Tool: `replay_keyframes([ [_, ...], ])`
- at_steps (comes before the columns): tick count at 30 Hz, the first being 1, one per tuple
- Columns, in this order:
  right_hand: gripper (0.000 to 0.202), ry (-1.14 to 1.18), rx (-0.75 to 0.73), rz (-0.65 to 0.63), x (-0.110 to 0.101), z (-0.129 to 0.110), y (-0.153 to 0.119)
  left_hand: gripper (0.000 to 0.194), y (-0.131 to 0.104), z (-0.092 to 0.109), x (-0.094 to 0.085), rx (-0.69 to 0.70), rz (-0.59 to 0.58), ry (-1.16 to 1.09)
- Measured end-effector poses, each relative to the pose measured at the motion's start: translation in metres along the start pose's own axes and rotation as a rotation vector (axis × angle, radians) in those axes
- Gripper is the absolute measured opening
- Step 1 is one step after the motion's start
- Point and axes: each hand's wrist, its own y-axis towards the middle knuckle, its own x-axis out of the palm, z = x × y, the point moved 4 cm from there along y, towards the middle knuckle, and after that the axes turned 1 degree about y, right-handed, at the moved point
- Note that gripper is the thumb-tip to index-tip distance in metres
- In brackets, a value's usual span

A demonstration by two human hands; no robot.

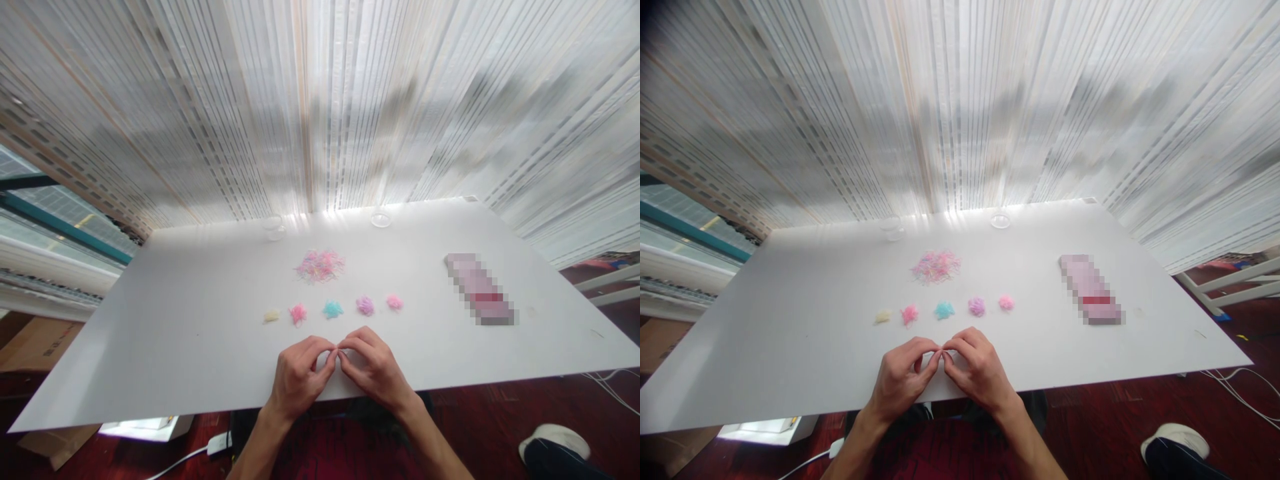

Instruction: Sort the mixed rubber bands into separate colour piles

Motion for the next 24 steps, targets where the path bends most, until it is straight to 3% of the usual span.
replay_keyframes([
  [8,0.014,0.012,0.044,0.027,-0.0011,0.0014,0.0006,0.008,-0.0008,0.0002,0.0008,0.012,-0.010,0.021],
  [17,0.011,0.008,0.052,0.041,-0.0037,-0.0013,0.0027,0.012,-0.0055,-0.0077,0.0057,-0.207,0.005,-0.121],
  [24,0.011,0.037,0.046,0.079,-0.0061,-0.0038,0.0056,0.014,-0.0045,-0.0054,0.0063,-0.245,0.018,-0.129],
])
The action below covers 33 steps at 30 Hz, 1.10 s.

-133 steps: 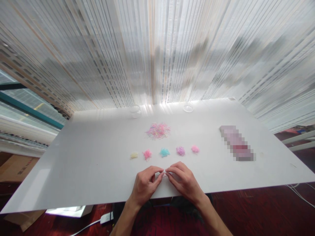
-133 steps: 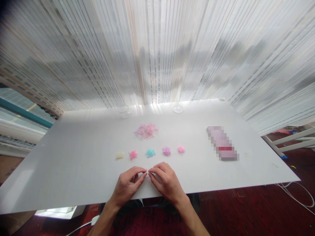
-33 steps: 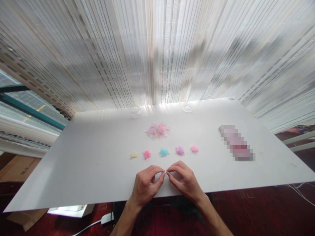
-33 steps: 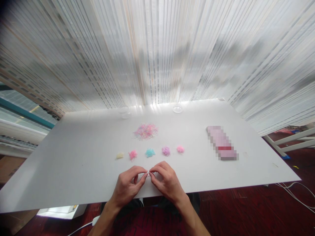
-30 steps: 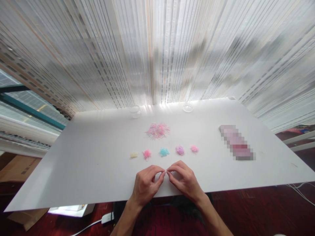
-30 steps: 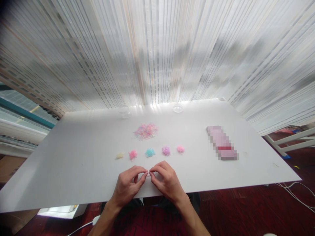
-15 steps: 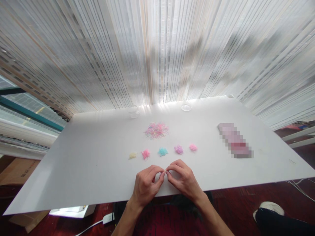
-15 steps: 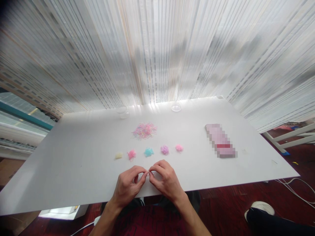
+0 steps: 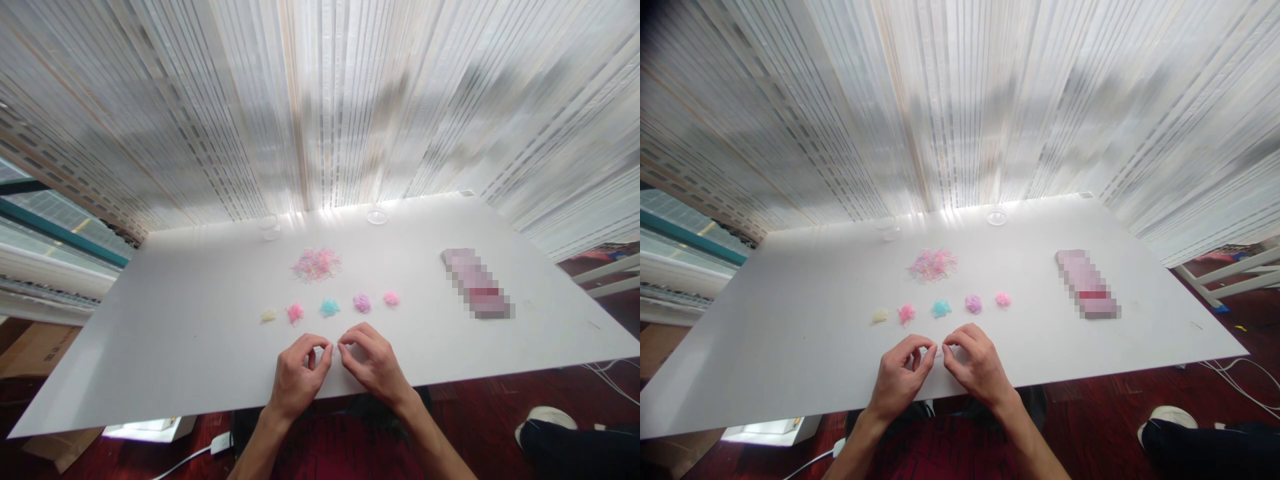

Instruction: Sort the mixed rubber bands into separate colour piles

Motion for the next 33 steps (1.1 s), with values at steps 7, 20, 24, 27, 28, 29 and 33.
replay_keyframes([
  [7,0.012,0.028,0.013,0.009,-0.0015,-0.0010,0.0009,0.013,0.0012,0.0003,-0.0007,-0.006,0.004,0.004],
  [20,0.011,0.040,0.005,-0.018,0.0009,0.0035,-0.0023,0.011,-0.0015,0.0008,0.0023,0.041,-0.044,-0.032],
  [24,0.012,0.036,-0.007,-0.015,0.0011,0.0038,-0.0024,0.013,-0.0013,0.0017,0.0016,0.049,-0.036,-0.006],
  [27,0.014,0.039,-0.003,-0.019,0.0007,0.0034,-0.0016,0.015,-0.0003,0.0024,0.0008,0.025,-0.013,-0.004],
  [28,0.014,0.042,-0.001,-0.019,0.0005,0.0031,-0.0012,0.015,0.0001,0.0028,0.0008,0.015,-0.008,-0.007],
  [29,0.014,0.044,0.001,-0.016,0.0002,0.0027,-0.0008,0.014,0.0004,0.0032,0.0010,0.006,-0.003,-0.011],
  [33,0.012,0.043,0.005,0.006,-0.0008,0.0014,0.0003,0.013,0.0008,0.0036,0.0022,-0.028,0.016,-0.039],
])
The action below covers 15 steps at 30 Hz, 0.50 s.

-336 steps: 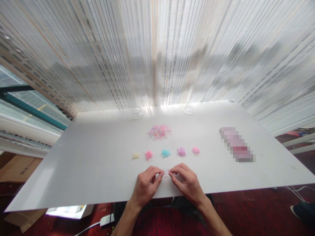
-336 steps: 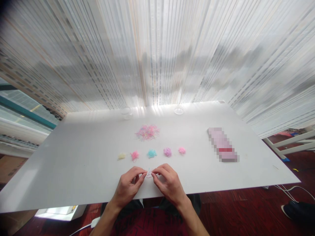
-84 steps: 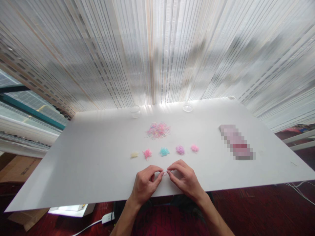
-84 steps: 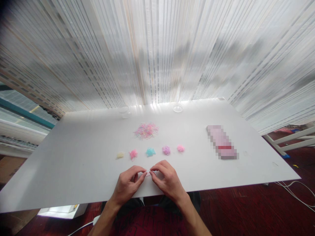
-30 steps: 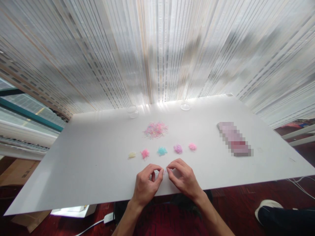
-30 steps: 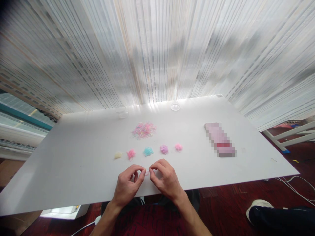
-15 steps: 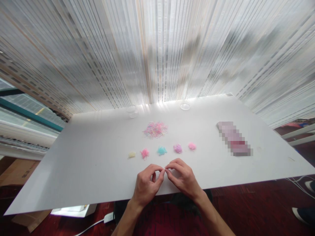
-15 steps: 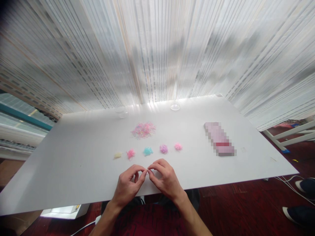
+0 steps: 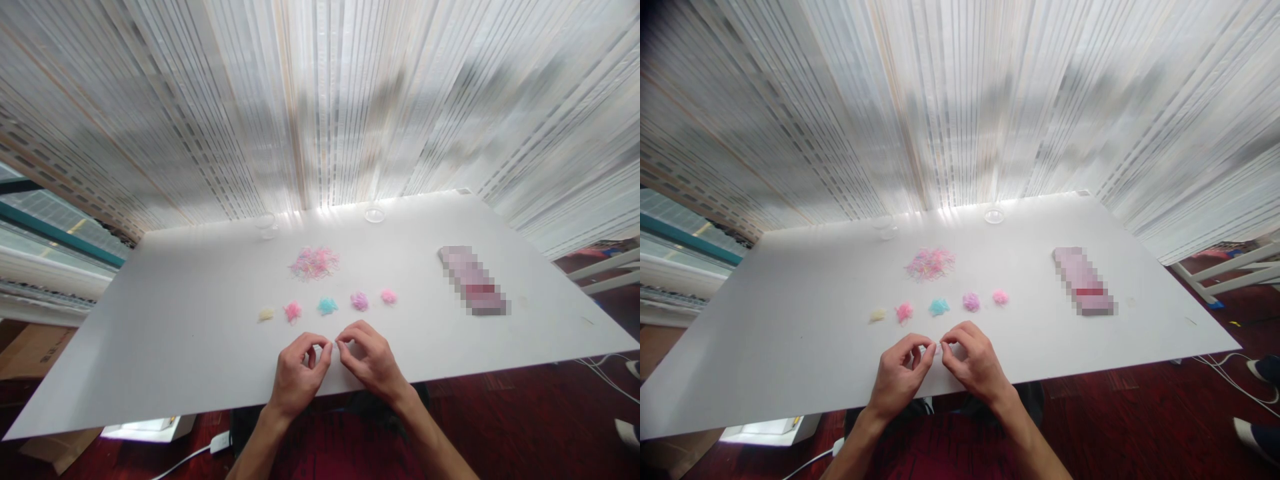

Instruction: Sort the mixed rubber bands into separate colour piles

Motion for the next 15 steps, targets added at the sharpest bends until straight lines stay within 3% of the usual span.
replay_keyframes([
  [7,0.012,-0.004,0.020,0.028,-0.0015,0.0001,0.0004,0.018,0.0011,-0.0009,-0.0034,-0.027,-0.004,-0.046],
  [15,0.010,0.012,0.013,-0.029,-0.0013,-0.0002,0.0006,0.018,0.0019,-0.0005,-0.0035,0.017,-0.023,-0.084],
])
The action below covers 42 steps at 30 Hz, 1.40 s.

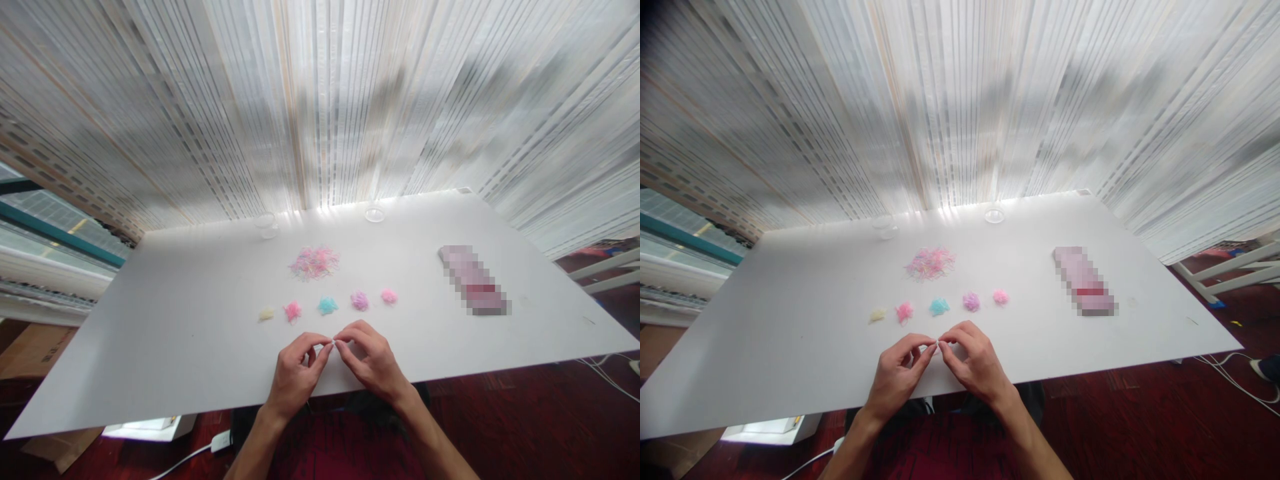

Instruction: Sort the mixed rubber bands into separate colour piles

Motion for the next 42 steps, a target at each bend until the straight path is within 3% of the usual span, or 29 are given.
replay_keyframes([
  [16,0.010,0.000,-0.008,0.062,-0.001,0.000,0.000,0.011,0.004,-0.006,-0.006,0.014,-0.013,0.062],
  [22,0.011,0.013,0.059,0.103,-0.003,0.003,-0.001,0.013,0.025,-0.004,-0.015,0.094,0.105,0.226],
  [31,0.011,0.015,0.080,0.099,-0.004,0.004,0.000,0.008,0.054,-0.008,-0.005,-0.006,0.159,0.540],
  [36,0.011,0.013,0.081,0.102,-0.004,0.004,0.001,0.010,0.049,-0.007,-0.002,0.013,0.117,0.601],
  [42,0.011,0.007,0.078,0.101,-0.004,0.004,0.000,0.017,0.026,-0.009,-0.013,0.053,0.089,0.561],
])
